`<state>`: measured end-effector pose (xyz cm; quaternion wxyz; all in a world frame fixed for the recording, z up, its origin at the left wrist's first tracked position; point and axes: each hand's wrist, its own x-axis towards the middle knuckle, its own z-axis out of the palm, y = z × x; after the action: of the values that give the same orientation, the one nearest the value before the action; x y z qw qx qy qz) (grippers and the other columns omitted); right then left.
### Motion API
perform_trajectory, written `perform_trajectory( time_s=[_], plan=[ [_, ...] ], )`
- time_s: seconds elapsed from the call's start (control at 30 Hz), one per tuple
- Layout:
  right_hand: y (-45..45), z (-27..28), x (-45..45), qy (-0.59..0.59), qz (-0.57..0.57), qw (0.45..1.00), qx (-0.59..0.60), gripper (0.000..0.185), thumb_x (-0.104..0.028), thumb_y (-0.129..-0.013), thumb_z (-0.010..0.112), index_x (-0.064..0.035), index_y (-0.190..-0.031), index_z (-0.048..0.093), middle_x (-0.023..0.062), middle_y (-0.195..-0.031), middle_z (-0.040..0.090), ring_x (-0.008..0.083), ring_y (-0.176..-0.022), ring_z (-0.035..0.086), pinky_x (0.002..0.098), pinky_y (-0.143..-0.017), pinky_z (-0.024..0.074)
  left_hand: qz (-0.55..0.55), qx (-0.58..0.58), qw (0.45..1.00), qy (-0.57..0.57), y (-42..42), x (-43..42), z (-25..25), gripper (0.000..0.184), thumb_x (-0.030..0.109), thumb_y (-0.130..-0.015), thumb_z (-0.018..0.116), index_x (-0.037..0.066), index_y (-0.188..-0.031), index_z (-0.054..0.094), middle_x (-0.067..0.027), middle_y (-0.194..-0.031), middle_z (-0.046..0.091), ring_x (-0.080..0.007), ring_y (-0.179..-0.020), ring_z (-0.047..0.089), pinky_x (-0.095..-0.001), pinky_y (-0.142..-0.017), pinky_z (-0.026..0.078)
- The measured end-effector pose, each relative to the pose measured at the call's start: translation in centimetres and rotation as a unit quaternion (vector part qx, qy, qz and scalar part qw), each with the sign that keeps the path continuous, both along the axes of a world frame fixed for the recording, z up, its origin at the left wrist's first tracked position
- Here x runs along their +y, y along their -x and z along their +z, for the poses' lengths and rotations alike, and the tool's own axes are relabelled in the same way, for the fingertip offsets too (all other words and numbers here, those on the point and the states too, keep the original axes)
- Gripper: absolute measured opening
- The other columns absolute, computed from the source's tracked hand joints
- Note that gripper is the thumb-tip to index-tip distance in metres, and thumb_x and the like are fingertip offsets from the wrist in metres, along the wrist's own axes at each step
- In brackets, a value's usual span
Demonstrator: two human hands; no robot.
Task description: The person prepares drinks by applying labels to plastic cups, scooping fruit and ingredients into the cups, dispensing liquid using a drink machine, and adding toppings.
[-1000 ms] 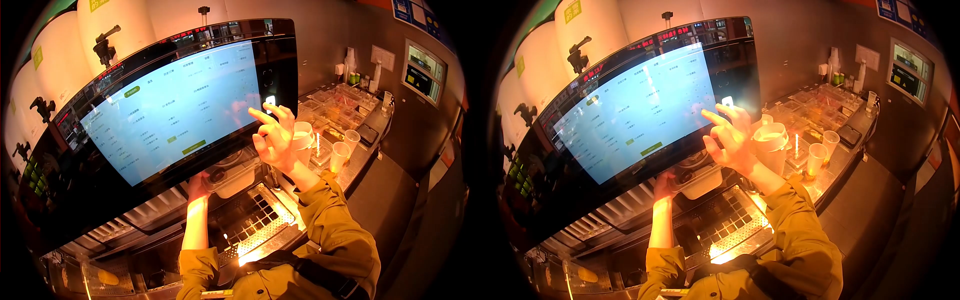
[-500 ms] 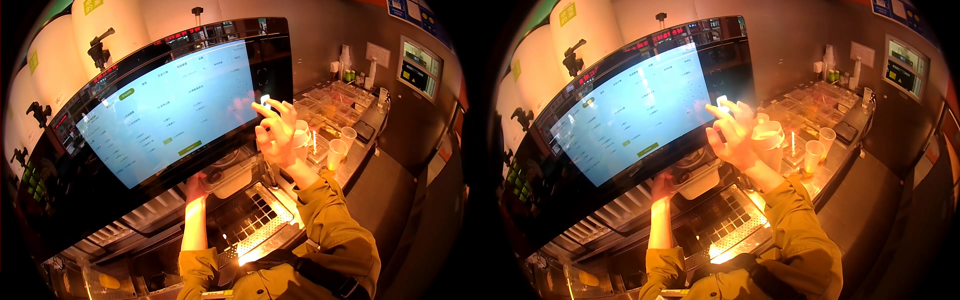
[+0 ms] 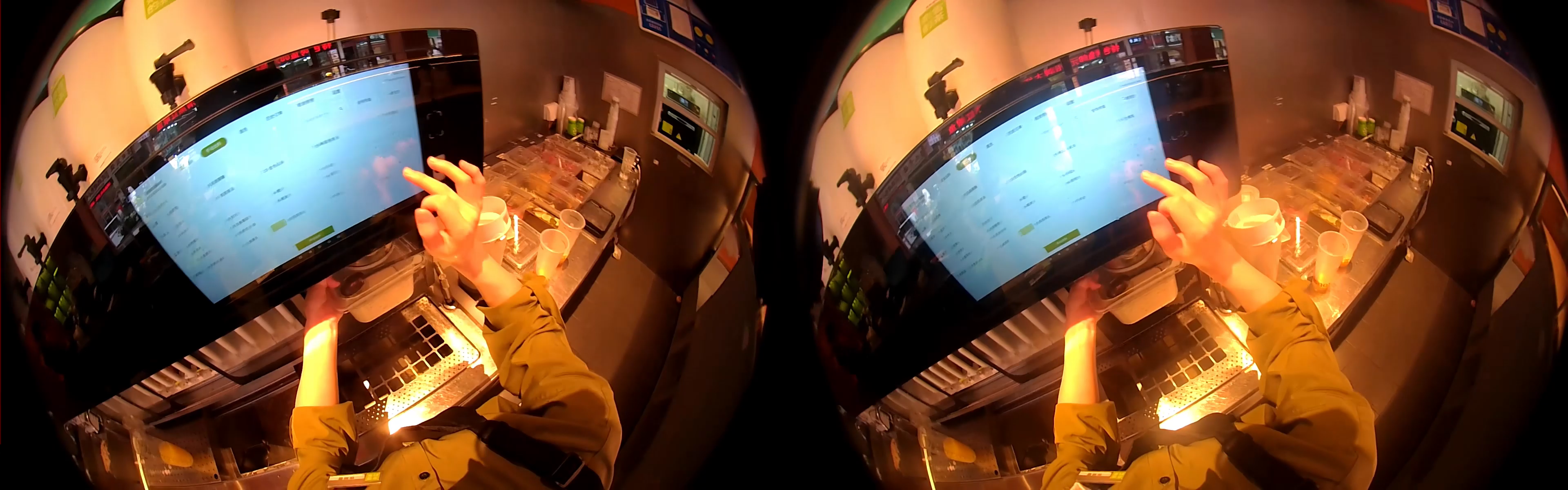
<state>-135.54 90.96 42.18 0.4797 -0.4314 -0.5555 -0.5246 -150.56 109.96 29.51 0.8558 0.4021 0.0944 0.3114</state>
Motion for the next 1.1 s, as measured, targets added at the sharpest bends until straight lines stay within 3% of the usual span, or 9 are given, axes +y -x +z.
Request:
perform_trajectory(
  time_s=[0.1, 0.23, 0.27, 0.37, 0.5, 0.57, 0.67, 0.9, 1.1],
  plan=[
    [0.6, 0.1, 0.3, 0.038, -0.018, 0.999, -0.004, 0.019, -0.015, -0.072, 0.057, -0.0079, -0.059, 0.044, 0.0084, -0.097, 0.063, 0.0281, -0.098, 0.053, 0.0415, -0.091, 0.0280, 0.051, -0.009, 0.999, 0.003, -0.5, 1.3, -2.3, 0.047, 0.001, -0.062, 0.043, 0.000, -0.109, 0.047, -0.0146, -0.101, 0.055, -0.0298, -0.089, 0.055, -0.0372, -0.076, 0.052],
    [5.0, -0.3, 1.5, 0.074, 0.091, 0.988, -0.104, 0.030, -0.030, -0.077, 0.051, -0.0073, -0.058, 0.045, 0.0095, -0.097, 0.063, 0.0252, -0.089, 0.054, 0.0375, -0.074, 0.0362, 0.085, -0.054, 0.995, -0.008, 0.1, -2.3, 1.6, 0.015, 0.009, -0.077, 0.050, 0.000, -0.089, 0.053, -0.0123, -0.087, 0.058, -0.0235, -0.078, 0.059, -0.0312, -0.060, 0.053],
    [6.0, -0.6, 2.1, 0.079, 0.088, 0.986, -0.115, 0.031, -0.031, -0.077, 0.052, -0.0077, -0.058, 0.045, 0.0098, -0.098, 0.063, 0.0246, -0.087, 0.054, 0.0354, -0.071, 0.0370, 0.048, -0.048, 0.997, 0.035, 0.2, -1.6, 0.8, 0.017, 0.015, -0.080, 0.052, 0.002, -0.090, 0.054, -0.0098, -0.084, 0.059, -0.0191, -0.071, 0.058, -0.0262, -0.054, 0.051],
    [6.7, -1.1, 3.2, 0.064, 0.086, 0.990, -0.093, 0.032, -0.032, -0.076, 0.052, -0.0078, -0.058, 0.045, 0.0098, -0.099, 0.062, 0.0238, -0.085, 0.054, 0.0340, -0.071, 0.0349, 0.097, -0.003, 0.995, -0.027, 0.0, -1.7, 1.3, 0.016, 0.021, -0.082, 0.052, 0.006, -0.087, 0.054, -0.0077, -0.081, 0.060, -0.0148, -0.062, 0.058, -0.0207, -0.047, 0.047],
    [6.6, -1.2, 2.8, 0.056, 0.077, 0.990, -0.103, 0.032, -0.032, -0.078, 0.050, -0.0087, -0.057, 0.042, 0.0088, -0.096, 0.063, 0.0233, -0.083, 0.054, 0.0341, -0.073, 0.0330, 0.052, -0.024, 0.998, -0.013, -0.5, 0.5, -0.5, 0.018, 0.021, -0.083, 0.050, 0.006, -0.092, 0.052, -0.0076, -0.085, 0.058, -0.0163, -0.071, 0.057, -0.0244, -0.057, 0.049],
    [6.0, -1.6, 2.2, 0.025, 0.079, 0.991, -0.103, 0.032, -0.031, -0.080, 0.049, -0.0087, -0.057, 0.042, 0.0082, -0.094, 0.064, 0.0232, -0.081, 0.054, 0.0342, -0.073, 0.0323, 0.059, -0.025, 0.998, 0.026, -0.1, -0.6, 0.3, 0.029, 0.021, -0.086, 0.045, 0.006, -0.110, 0.048, -0.0062, -0.094, 0.056, -0.0154, -0.079, 0.053, -0.0263, -0.069, 0.047],
    [5.5, -1.4, 2.2, 0.051, 0.057, 0.994, -0.078, 0.034, -0.032, -0.082, 0.046, -0.0083, -0.058, 0.042, 0.0078, -0.093, 0.065, 0.0235, -0.081, 0.054, 0.0340, -0.074, 0.0311, 0.036, -0.037, 0.998, 0.022, -0.1, 1.0, -1.8, 0.027, 0.019, -0.082, 0.047, 0.007, -0.105, 0.050, -0.0063, -0.094, 0.056, -0.0169, -0.082, 0.055, -0.0281, -0.068, 0.050],
    [5.1, -0.1, 2.4, 0.051, 0.043, 0.996, -0.056, 0.029, -0.031, -0.077, 0.054, -0.0080, -0.062, 0.044, 0.0091, -0.101, 0.062, 0.0255, -0.090, 0.051, 0.0354, -0.073, 0.0327, 0.079, -0.005, 0.997, -0.010, 0.3, -1.7, 1.6, 0.029, 0.011, -0.073, 0.051, 0.008, -0.101, 0.053, -0.0044, -0.092, 0.057, -0.0170, -0.083, 0.056, -0.0272, -0.069, 0.051],
    [5.6, 1.0, 2.7, 0.080, 0.044, 0.994, -0.050, 0.031, -0.034, -0.074, 0.059, -0.0078, -0.065, 0.046, 0.0093, -0.102, 0.061, 0.0282, -0.091, 0.052, 0.0386, -0.074, 0.0341, 0.074, -0.077, 0.994, -0.003, 0.1, -2.5, 2.4, 0.014, 0.006, -0.069, 0.055, 0.003, -0.082, 0.053, -0.0116, -0.091, 0.057, -0.0237, -0.081, 0.057, -0.0344, -0.064, 0.052]
  ],
)
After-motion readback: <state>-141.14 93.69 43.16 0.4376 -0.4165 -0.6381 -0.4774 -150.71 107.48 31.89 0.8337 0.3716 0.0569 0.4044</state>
